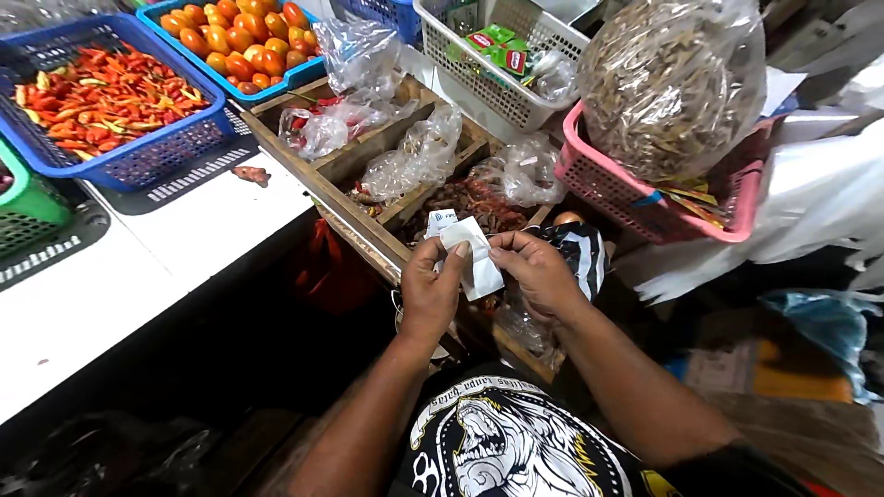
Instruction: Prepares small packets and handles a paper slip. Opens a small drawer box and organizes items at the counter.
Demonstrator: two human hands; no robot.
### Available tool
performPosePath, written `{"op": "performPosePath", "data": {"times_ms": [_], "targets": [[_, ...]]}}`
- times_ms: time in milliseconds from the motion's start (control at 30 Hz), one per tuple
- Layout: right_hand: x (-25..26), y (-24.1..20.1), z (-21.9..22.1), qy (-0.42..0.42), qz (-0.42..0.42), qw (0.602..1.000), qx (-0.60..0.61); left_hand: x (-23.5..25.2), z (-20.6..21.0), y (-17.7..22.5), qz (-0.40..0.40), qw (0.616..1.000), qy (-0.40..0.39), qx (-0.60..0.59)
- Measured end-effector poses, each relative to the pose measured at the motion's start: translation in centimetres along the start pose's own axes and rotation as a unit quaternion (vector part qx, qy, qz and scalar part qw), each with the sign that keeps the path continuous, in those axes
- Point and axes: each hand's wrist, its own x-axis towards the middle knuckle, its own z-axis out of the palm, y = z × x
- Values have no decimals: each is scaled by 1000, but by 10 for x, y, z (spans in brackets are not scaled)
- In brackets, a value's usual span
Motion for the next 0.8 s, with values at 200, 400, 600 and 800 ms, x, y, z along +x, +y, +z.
{"op": "performPosePath", "data": {"times_ms": [200, 400, 600, 800], "targets": [[4, 8, 1, 26, -6, 1000, -13, -7, -2, 2, 9, 1000, 8, 3], [-1, 2, 1, -45, 76, 988, 129, -14, 8, 13, -20, 998, -47, -39], [-5, 9, -2, 24, -32, 995, 92, -35, 12, 4, 51, 992, 39, 110], [-21, 9, -2, 35, -77, 996, 6, -68, -12, 13, -22, 998, 19, 62]]}}
